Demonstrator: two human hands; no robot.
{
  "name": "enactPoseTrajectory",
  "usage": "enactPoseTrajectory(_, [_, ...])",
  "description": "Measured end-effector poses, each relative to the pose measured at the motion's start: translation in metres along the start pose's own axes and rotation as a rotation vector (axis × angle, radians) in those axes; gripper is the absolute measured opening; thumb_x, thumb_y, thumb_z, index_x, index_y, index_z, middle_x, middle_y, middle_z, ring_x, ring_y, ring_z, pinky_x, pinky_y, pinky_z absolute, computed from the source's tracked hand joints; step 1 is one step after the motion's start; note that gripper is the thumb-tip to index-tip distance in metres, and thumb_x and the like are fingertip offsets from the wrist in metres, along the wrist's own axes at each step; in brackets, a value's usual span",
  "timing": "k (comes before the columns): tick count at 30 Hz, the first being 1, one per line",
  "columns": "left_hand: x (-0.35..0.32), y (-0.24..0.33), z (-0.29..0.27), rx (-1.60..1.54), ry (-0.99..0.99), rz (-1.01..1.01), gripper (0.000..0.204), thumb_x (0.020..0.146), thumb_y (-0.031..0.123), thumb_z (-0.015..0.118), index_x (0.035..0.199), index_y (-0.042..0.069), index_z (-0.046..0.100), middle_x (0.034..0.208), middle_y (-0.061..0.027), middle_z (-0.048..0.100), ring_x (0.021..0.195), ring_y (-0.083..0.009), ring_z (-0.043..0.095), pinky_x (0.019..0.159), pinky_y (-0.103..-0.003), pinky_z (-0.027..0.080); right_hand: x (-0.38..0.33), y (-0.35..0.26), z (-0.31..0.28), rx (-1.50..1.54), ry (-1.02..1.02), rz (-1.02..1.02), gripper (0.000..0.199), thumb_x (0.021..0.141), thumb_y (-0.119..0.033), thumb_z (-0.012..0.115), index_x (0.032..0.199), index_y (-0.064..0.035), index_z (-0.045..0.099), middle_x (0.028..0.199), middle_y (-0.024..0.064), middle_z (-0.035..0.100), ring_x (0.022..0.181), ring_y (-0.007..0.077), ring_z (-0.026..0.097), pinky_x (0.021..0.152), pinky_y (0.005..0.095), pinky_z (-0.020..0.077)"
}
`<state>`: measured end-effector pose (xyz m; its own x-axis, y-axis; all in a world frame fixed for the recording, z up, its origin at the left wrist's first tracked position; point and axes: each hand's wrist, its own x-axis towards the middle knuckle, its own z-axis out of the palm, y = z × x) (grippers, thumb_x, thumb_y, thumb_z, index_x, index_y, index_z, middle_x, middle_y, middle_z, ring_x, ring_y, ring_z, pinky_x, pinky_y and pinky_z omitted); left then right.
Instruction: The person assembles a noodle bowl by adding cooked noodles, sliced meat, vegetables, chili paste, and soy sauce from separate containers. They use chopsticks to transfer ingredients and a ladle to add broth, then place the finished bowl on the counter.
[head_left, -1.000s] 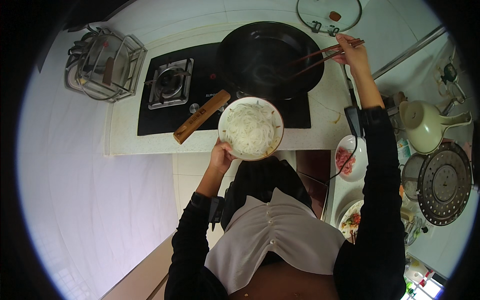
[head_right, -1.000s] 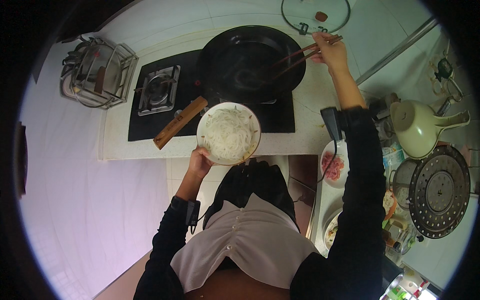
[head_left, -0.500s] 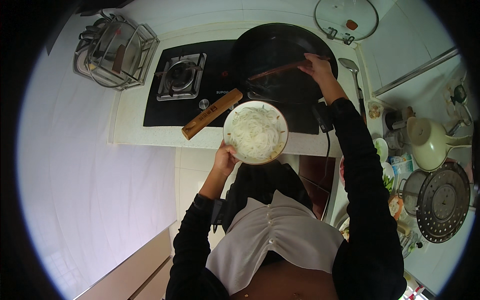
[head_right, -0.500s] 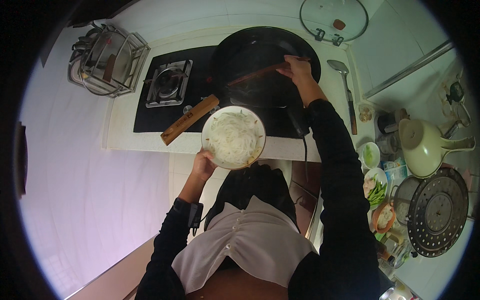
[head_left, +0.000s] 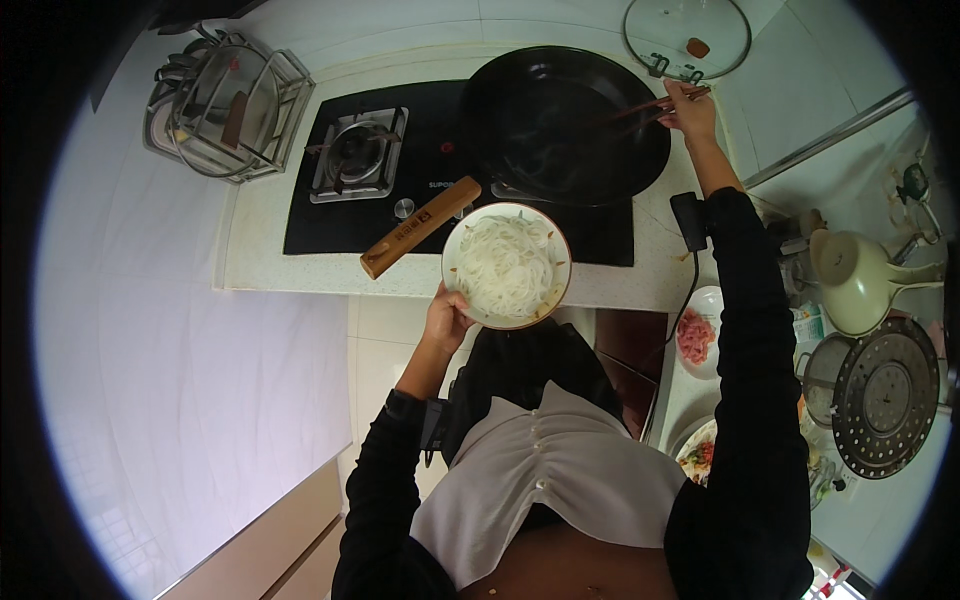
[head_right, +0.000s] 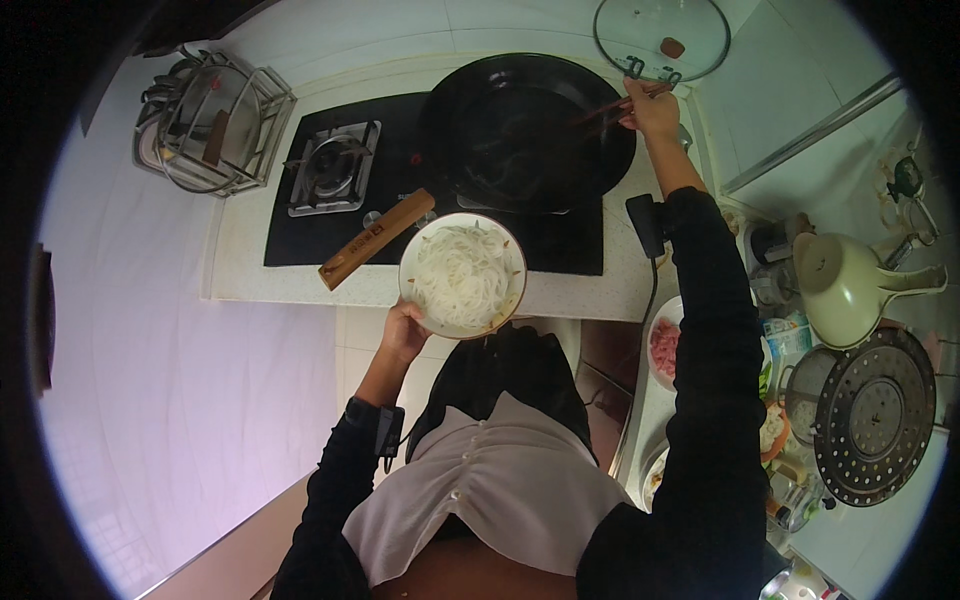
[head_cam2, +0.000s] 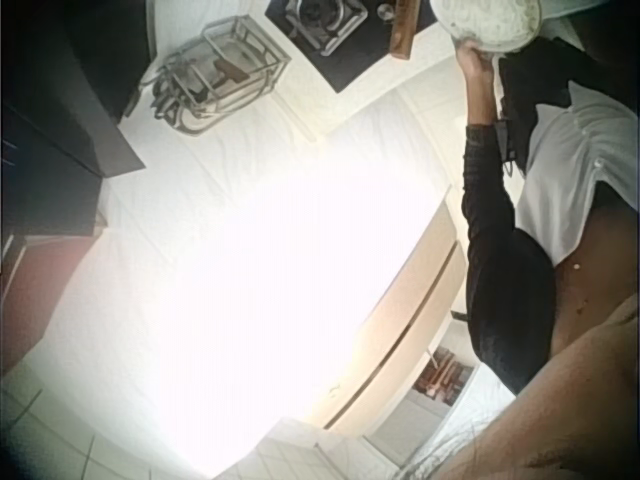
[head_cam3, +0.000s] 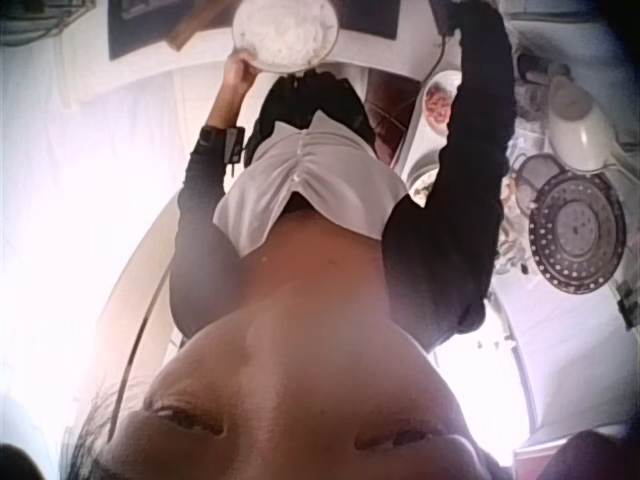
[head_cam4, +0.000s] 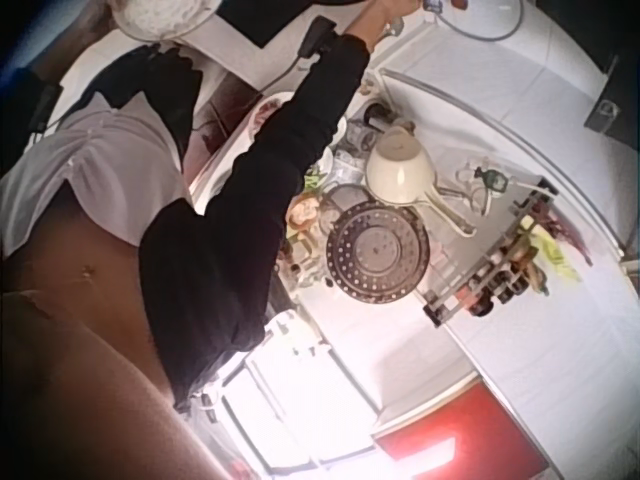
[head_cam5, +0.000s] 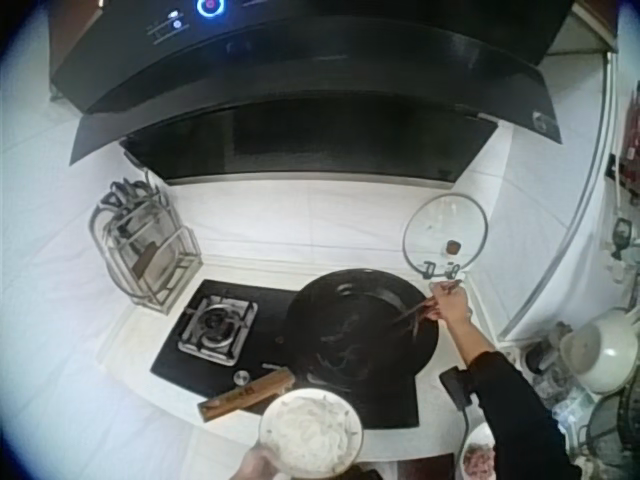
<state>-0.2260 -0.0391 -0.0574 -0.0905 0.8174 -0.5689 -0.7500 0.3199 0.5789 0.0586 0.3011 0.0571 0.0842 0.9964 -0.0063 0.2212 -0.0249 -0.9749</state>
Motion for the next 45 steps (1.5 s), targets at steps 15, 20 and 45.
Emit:
enactPoseTrajectory(15, [-0.004, -0.007, -0.005, -0.028, 0.028, 0.025, 0.060, 0.059, -0.001, 0.040, 0.118, 0.007, 0.037, 0.105, -0.0113, 0.051, 0.085, -0.0248, 0.058, 0.063, -0.034, 0.053, -0.028, -0.025, -0.003, 0.005, -0.135, -0.185, 0.033, 0.077, -0.028, 0.062, 0.089, 0.0018, 0.058, 0.063, 0.0070, 0.059, 0.050, 0.0138, 0.057, 0.045, 0.0242, 0.0504])
enactPoseTrajectory(20, [-0.003, -0.008, -0.006, -0.053, 0.022, 0.024, 0.063, 0.058, -0.001, 0.040, 0.121, 0.007, 0.036, 0.108, -0.0116, 0.051, 0.087, -0.0253, 0.057, 0.063, -0.033, 0.052, -0.009, -0.024, -0.033, -0.259, -0.033, -0.121, 0.036, 0.077, -0.034, 0.062, 0.081, 0.0018, 0.058, 0.062, 0.0072, 0.058, 0.046, 0.0133, 0.055, 0.042, 0.0224, 0.0475])
enactPoseTrajectory(45, [-0.005, -0.012, -0.009, -0.027, 0.037, 0.025, 0.062, 0.060, -0.001, 0.039, 0.120, 0.010, 0.037, 0.107, -0.0093, 0.051, 0.086, -0.0229, 0.057, 0.065, -0.034, 0.052, -0.041, 0.029, 0.076, 0.520, -0.215, 0.162, 0.015, 0.074, -0.011, 0.065, 0.082, -0.0018, 0.056, 0.073, 0.0080, 0.057, 0.062, 0.0210, 0.061, 0.055, 0.0302, 0.0555])
